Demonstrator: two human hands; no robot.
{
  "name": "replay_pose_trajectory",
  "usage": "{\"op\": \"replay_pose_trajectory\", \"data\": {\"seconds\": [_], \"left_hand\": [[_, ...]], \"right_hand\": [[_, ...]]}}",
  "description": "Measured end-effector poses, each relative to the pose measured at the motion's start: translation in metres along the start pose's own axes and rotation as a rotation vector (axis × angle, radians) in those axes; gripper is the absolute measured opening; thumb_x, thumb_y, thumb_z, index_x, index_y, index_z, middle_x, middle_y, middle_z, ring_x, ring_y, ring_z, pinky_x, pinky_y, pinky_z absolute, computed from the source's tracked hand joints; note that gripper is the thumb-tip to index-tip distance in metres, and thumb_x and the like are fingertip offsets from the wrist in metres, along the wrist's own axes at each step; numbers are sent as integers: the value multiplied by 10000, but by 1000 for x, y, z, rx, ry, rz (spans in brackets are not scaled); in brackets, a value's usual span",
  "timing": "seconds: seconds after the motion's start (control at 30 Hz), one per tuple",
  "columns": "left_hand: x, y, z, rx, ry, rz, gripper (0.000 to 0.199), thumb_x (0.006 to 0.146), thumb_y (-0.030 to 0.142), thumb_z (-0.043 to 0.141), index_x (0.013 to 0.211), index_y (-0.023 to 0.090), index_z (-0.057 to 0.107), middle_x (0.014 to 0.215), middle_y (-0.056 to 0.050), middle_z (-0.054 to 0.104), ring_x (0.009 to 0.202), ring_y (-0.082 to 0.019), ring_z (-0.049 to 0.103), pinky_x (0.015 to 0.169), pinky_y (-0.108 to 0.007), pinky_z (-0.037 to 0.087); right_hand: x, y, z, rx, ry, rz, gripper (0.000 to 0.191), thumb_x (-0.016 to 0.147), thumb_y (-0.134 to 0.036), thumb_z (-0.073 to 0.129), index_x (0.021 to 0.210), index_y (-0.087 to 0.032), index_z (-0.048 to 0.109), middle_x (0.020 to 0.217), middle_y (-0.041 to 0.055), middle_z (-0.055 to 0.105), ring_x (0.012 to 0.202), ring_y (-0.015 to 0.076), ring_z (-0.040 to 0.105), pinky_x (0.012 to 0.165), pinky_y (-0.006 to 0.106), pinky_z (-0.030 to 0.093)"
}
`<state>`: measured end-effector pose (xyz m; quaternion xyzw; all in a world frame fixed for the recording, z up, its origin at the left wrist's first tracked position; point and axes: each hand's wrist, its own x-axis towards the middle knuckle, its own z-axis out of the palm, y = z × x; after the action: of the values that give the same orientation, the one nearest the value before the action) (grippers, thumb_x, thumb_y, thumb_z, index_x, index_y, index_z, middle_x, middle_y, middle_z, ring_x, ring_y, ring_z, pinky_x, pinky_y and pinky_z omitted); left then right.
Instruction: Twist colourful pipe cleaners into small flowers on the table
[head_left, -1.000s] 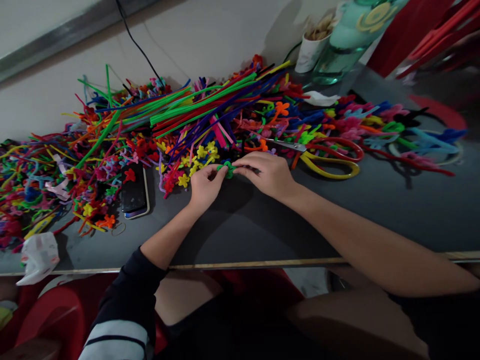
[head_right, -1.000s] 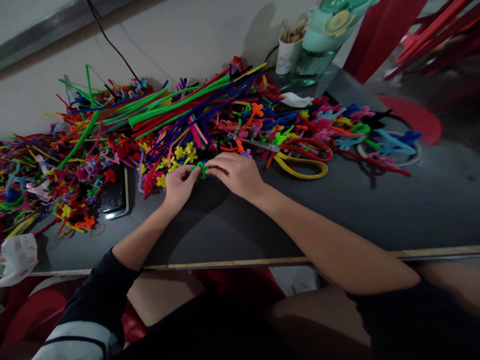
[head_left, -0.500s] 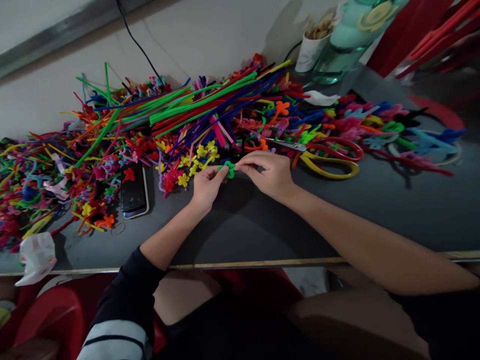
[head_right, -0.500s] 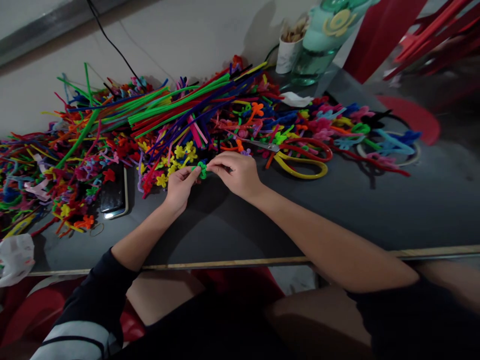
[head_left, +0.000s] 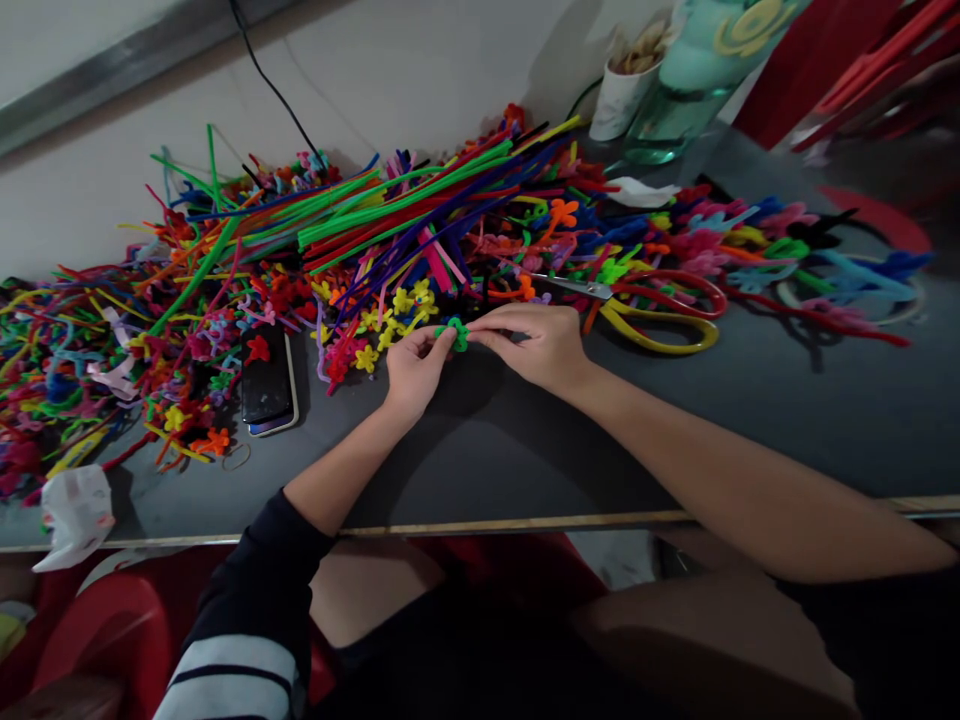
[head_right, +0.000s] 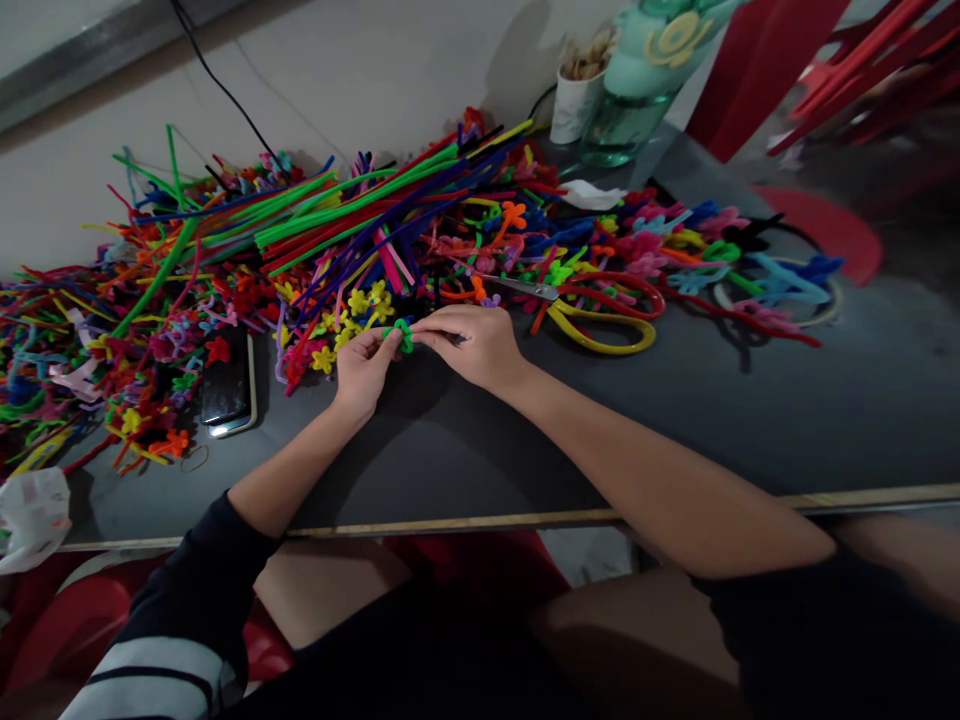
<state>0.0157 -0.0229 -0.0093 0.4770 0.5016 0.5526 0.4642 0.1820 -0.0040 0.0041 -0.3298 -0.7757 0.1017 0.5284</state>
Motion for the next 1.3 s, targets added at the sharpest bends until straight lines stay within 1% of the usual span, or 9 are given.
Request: {"op": "replay_pose_trajectory", "data": {"seconds": [0.3, 0.57, 0.73, 0.8, 0.93, 1.0, 1.13, 1.2, 1.3], "left_hand": [[0, -1, 0, 20, -3, 15, 247, 756, 413, 727, 755, 166, 709, 657, -7, 667, 568, -86, 566, 576, -231, 474], [-1, -2, 0, 47, -10, 12, 320, 731, 491, 732, 751, 172, 718, 650, -4, 670, 563, -84, 567, 569, -227, 476], [-1, -1, 0, 19, -21, 8, 289, 738, 457, 738, 745, 169, 711, 652, -4, 668, 572, -86, 568, 581, -229, 478], [-1, 0, 0, -2, -15, 7, 270, 749, 437, 736, 747, 168, 704, 660, -3, 665, 586, -88, 573, 598, -234, 482], [-2, 3, 1, -68, -27, 11, 240, 755, 407, 746, 825, 183, 695, 772, -8, 689, 679, -99, 609, 673, -241, 500], [-1, 5, 1, -81, -37, 15, 233, 758, 397, 749, 851, 192, 690, 816, -8, 692, 711, -101, 611, 693, -238, 500], [1, 6, -2, -58, -39, -9, 189, 793, 371, 719, 817, 186, 686, 753, 1, 670, 673, -93, 589, 686, -228, 487], [2, 5, -4, -49, -64, -26, 172, 792, 350, 721, 808, 181, 689, 725, 7, 660, 655, -89, 583, 676, -225, 480], [3, 4, -5, -24, -114, -15, 183, 772, 347, 739, 790, 171, 690, 675, 18, 638, 613, -80, 563, 635, -215, 459]], "right_hand": [[-1, 2, 2, -70, -35, 1, 93, 854, -277, 678, 811, -231, 746, 805, 25, 765, 706, 170, 717, 646, 269, 564], [-1, 1, 2, -105, -46, 10, 130, 878, -256, 634, 793, -222, 727, 797, 23, 758, 720, 167, 712, 666, 269, 553], [-1, 1, 3, -97, -30, -27, 129, 876, -243, 626, 796, -230, 726, 789, 21, 756, 709, 168, 710, 662, 272, 559], [-1, 0, 3, -95, -11, -11, 121, 869, -253, 637, 792, -237, 730, 790, 21, 758, 704, 171, 711, 650, 275, 561], [-2, -3, 3, -87, 34, 39, 108, 856, -274, 659, 792, -242, 740, 793, 26, 764, 684, 171, 709, 629, 284, 561], [-2, -3, 2, -50, 18, 26, 107, 849, -291, 671, 787, -242, 743, 776, 24, 762, 669, 166, 705, 628, 284, 558], [-1, -2, 0, 62, -55, 34, 142, 844, -341, 678, 792, -228, 746, 739, 25, 749, 621, 148, 682, 585, 270, 542], [0, -1, -1, 80, -38, 62, 136, 853, -330, 669, 832, -223, 750, 769, 31, 752, 632, 145, 680, 573, 265, 537], [3, 0, -2, 86, -19, 63, 108, 851, -302, 677, 858, -229, 756, 823, 34, 762, 699, 155, 702, 608, 270, 554]]}}
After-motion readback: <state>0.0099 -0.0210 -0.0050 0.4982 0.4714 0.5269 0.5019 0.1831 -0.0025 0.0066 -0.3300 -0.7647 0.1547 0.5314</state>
